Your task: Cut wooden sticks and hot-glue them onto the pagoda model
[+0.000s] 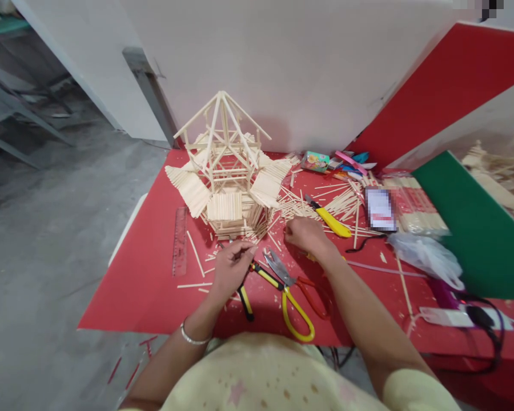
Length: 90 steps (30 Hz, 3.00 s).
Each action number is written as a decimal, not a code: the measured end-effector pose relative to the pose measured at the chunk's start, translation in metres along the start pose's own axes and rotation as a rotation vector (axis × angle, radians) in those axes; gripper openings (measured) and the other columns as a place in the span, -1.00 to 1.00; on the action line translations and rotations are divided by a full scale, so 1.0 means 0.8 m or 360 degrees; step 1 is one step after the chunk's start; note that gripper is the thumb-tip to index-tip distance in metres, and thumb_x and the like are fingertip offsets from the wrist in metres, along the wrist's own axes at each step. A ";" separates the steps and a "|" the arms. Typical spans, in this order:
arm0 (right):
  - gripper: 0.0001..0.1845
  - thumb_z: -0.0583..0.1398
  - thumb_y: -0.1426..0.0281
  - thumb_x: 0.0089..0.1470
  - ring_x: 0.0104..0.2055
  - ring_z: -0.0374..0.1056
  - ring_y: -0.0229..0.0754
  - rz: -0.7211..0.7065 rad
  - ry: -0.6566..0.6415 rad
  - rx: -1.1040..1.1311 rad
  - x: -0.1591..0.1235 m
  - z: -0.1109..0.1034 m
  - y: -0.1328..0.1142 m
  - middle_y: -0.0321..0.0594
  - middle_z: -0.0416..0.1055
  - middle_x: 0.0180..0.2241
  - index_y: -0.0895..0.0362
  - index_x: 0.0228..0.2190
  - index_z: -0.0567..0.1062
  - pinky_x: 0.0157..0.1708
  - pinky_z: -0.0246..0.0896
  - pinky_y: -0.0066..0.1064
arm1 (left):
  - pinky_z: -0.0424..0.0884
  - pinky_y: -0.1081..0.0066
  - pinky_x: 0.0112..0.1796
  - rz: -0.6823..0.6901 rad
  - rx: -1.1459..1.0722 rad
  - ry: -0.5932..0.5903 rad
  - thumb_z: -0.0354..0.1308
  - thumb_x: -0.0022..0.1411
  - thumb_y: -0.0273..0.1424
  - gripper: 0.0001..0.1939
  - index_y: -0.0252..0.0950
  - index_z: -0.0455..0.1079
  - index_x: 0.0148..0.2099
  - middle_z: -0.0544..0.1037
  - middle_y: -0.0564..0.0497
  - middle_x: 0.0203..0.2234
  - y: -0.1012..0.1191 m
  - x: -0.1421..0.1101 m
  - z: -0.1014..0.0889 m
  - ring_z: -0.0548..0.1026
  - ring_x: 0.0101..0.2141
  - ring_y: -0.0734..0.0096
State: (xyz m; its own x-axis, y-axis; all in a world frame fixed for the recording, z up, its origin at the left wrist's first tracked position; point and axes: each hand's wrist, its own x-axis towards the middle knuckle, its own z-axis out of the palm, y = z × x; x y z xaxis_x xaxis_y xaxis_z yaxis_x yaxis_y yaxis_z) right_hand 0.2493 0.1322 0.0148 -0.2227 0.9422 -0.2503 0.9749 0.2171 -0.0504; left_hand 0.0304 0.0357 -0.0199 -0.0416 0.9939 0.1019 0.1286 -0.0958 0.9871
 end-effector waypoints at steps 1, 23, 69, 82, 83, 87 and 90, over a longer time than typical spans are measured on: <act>-0.75 0.18 0.38 0.01 -0.15 0.44 0.01 -0.0009 0.0005 0.0029 0.001 0.000 0.000 0.08 0.55 -0.24 0.20 -0.31 0.61 -0.23 0.16 -0.34 | 0.33 0.49 -0.56 -0.0002 -0.0013 -0.0001 0.20 0.26 -0.29 -0.83 -0.26 0.55 -0.23 0.53 0.04 -0.54 -0.001 -0.001 0.000 0.41 -0.57 0.49; -0.63 0.04 0.17 0.28 -0.20 0.41 -0.15 -0.0289 0.0448 0.1068 -0.130 0.018 -0.076 -0.16 0.54 -0.24 0.08 -0.13 0.55 -0.17 0.27 -0.38 | 0.39 0.50 -0.63 -0.0485 -0.0553 -0.0005 0.27 0.16 -0.19 -0.69 -0.37 0.48 -0.24 0.59 -0.03 -0.55 0.018 -0.014 -0.011 0.47 -0.65 0.48; -0.43 0.12 -0.01 0.18 -0.14 0.45 -0.07 -0.0238 0.0250 0.0654 -0.172 0.020 -0.097 -0.13 0.48 -0.08 -0.02 0.13 0.36 -0.24 0.27 -0.34 | 0.38 0.33 -0.20 0.0203 0.0015 -0.0054 0.13 0.29 -0.42 -0.83 -0.25 0.56 -0.26 0.55 -0.08 -0.32 0.046 -0.029 -0.050 0.49 -0.26 0.27; -0.49 0.15 0.09 0.16 -0.15 0.44 -0.09 -0.0261 0.0277 0.0633 -0.151 0.023 -0.104 -0.16 0.49 -0.09 -0.03 0.11 0.36 -0.27 0.22 -0.37 | 0.39 0.41 -0.34 0.0096 0.0023 0.0008 0.17 0.25 -0.40 -0.85 -0.27 0.57 -0.33 0.53 -0.04 -0.42 0.054 -0.014 -0.062 0.48 -0.39 0.37; -0.48 0.16 0.08 0.15 -0.13 0.44 -0.09 -0.0247 0.0272 0.0632 -0.151 0.025 -0.102 -0.18 0.48 -0.07 -0.04 0.11 0.36 -0.26 0.22 -0.37 | 0.37 0.44 -0.41 0.0013 -0.0056 0.0054 0.20 0.23 -0.37 -0.86 -0.27 0.56 -0.33 0.52 -0.01 -0.46 0.053 -0.014 -0.063 0.45 -0.46 0.42; -0.42 0.16 0.01 0.14 -0.12 0.46 -0.06 -0.0082 0.0223 0.0672 -0.156 0.039 -0.083 -0.16 0.49 -0.05 -0.04 0.13 0.32 -0.22 0.24 -0.34 | 0.23 0.54 -0.63 -0.0371 -0.0552 0.0239 0.31 0.14 -0.25 -0.77 -0.30 0.49 -0.23 0.54 0.01 -0.49 0.042 -0.015 -0.071 0.41 -0.60 0.52; -0.47 0.08 0.03 0.21 -0.19 0.48 -0.07 0.0017 0.0164 0.0627 -0.165 0.049 -0.067 -0.11 0.52 -0.15 0.01 0.11 0.33 -0.26 0.25 -0.35 | 0.19 0.58 -0.67 -0.0585 -0.0806 0.0269 0.36 0.07 -0.22 -0.69 -0.30 0.45 -0.22 0.59 -0.03 -0.39 0.026 -0.013 -0.075 0.46 -0.57 0.53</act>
State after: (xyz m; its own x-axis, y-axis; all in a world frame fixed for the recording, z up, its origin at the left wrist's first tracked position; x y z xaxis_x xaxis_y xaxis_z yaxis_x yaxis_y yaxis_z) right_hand 0.2265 -0.0141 0.0124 -0.1927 0.9688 -0.1558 0.9008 0.1117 -0.4197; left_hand -0.0258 0.0202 0.0073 -0.1550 0.9485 -0.2764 -0.4052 0.1942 0.8934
